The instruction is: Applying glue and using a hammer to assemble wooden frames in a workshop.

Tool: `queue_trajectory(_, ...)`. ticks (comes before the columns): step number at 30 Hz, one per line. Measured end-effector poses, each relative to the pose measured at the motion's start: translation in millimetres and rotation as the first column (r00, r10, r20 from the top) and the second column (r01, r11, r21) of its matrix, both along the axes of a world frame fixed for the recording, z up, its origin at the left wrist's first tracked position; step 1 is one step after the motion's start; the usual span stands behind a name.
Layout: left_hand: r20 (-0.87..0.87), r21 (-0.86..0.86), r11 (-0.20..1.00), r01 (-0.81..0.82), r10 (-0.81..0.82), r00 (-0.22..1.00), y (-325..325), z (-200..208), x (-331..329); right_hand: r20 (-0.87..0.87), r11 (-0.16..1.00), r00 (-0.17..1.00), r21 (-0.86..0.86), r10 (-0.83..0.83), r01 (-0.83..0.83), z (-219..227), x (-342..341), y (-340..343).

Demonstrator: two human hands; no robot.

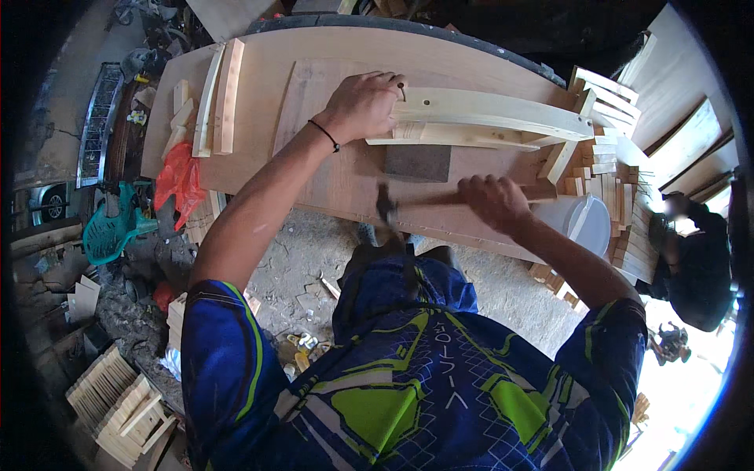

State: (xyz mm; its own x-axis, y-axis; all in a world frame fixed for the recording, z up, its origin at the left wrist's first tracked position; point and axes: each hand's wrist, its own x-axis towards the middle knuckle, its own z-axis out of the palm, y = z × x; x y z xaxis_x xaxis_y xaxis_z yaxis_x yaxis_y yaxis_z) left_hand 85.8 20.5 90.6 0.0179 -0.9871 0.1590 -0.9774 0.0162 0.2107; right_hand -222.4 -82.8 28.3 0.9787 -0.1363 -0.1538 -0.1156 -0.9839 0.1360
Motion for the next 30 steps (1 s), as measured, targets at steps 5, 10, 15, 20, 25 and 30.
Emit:
queue_trajectory(5,-0.038,-0.034,0.999,0.035,-0.036,0.999,-2.5,-3.6,4.1,-0.113,0.973,0.980,-0.148,0.163,-0.179,-3.7,16.5,-22.1)
queue_trajectory(10,-0.009,-0.073,0.996,0.056,-0.057,0.998,-9.7,-1.8,4.1,-0.194,0.932,0.945,0.203,-0.263,0.301,22.3,6.9,-23.1)
queue_trajectory(15,-0.029,-0.080,0.997,-0.020,0.017,0.999,-2.8,-4.8,9.5,0.053,0.693,0.959,0.703,-0.278,0.162,117.6,-17.7,17.9)
queue_trajectory(20,-0.023,-0.115,0.993,0.006,-0.009,1.000,-0.8,-7.8,6.2,0.585,0.611,0.669,0.754,-0.459,-0.241,175.3,-28.2,39.9)
queue_trajectory(25,-0.026,-0.093,0.995,0.021,-0.023,0.999,-4.4,-6.8,0.5,0.069,0.707,0.860,0.603,-0.506,0.368,172.7,8.4,34.1)
queue_trajectory(30,-0.068,-0.113,0.994,0.001,-0.009,0.998,-4.7,-7.1,7.4,0.356,0.643,0.679,0.733,-0.642,0.224,185.1,-2.3,45.0)
